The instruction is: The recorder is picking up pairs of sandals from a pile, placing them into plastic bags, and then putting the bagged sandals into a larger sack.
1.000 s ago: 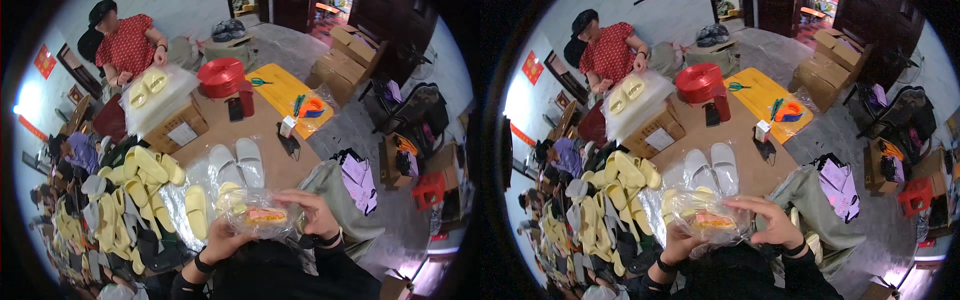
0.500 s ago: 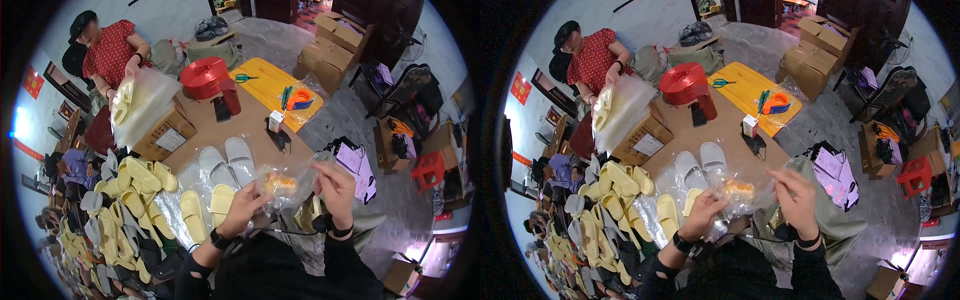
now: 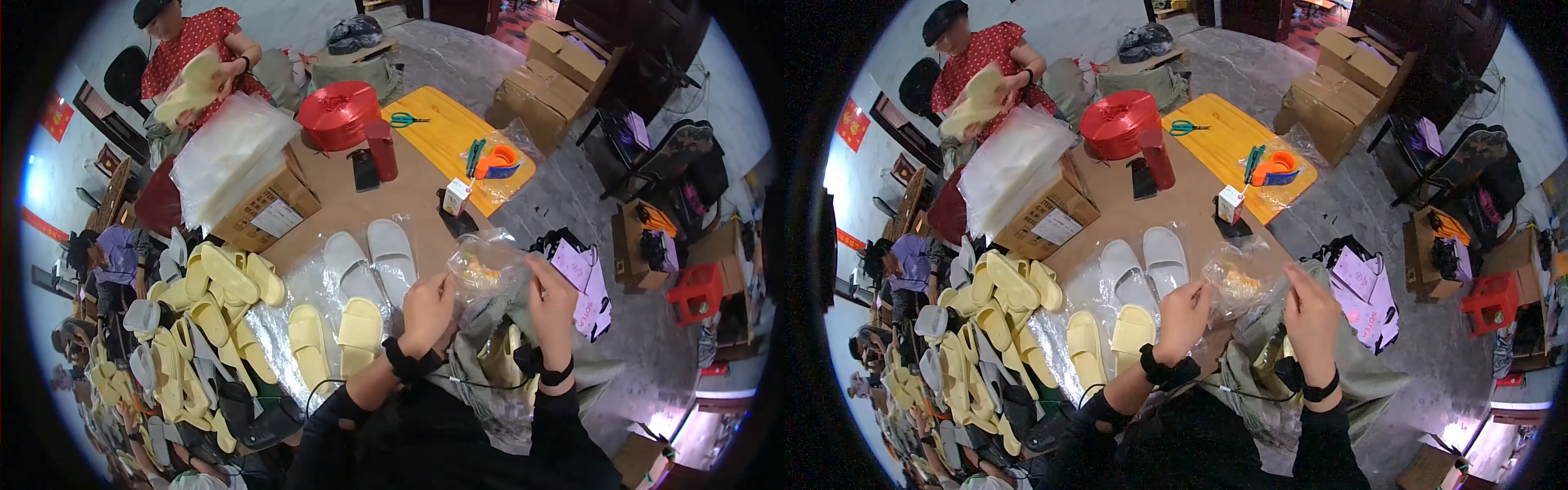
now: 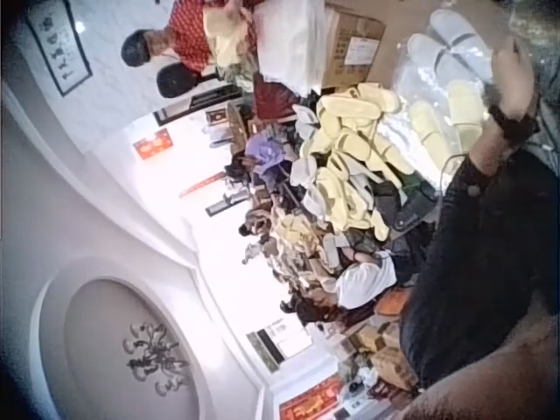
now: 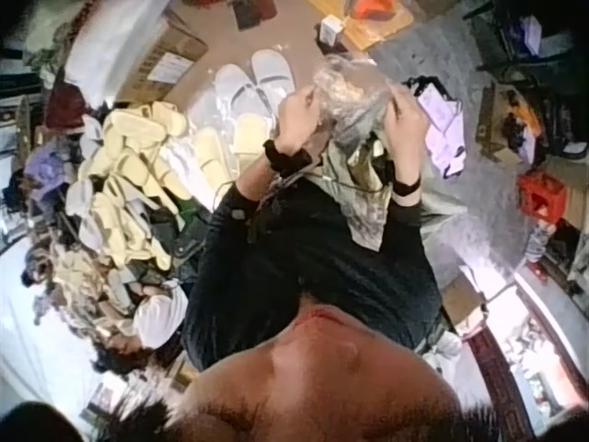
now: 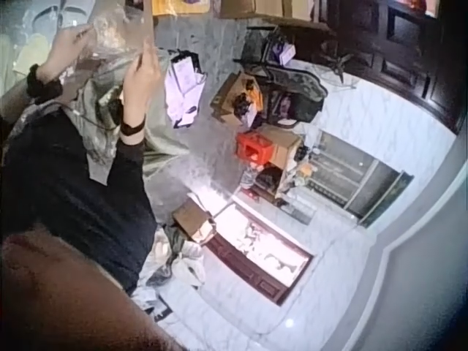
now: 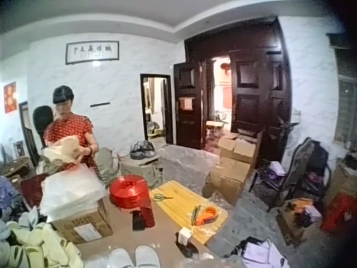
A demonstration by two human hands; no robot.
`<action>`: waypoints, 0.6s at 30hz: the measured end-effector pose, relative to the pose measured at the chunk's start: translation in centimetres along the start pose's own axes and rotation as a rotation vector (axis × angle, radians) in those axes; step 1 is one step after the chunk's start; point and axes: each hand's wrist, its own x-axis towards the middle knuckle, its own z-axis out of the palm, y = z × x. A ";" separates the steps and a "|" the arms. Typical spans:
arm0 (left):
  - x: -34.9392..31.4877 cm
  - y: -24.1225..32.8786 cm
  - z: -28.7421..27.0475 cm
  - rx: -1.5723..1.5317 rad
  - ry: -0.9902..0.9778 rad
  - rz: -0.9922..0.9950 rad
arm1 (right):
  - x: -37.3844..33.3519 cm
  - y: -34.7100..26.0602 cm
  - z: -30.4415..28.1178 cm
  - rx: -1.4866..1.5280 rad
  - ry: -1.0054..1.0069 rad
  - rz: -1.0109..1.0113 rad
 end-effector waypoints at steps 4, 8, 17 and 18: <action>0.7 -1.3 0.7 0.367 0.121 0.347 | -0.5 0.6 0.7 -0.019 0.084 0.001; 0.7 -1.7 1.6 0.293 0.071 0.234 | -1.1 0.6 1.3 -0.014 0.071 0.090; 2.5 -4.9 6.2 -0.412 -0.393 -0.213 | -0.8 0.0 0.5 -0.016 -0.322 -0.053; 2.7 -4.4 6.5 -0.585 -0.502 -0.333 | -0.9 0.4 0.9 -0.093 -0.388 -0.090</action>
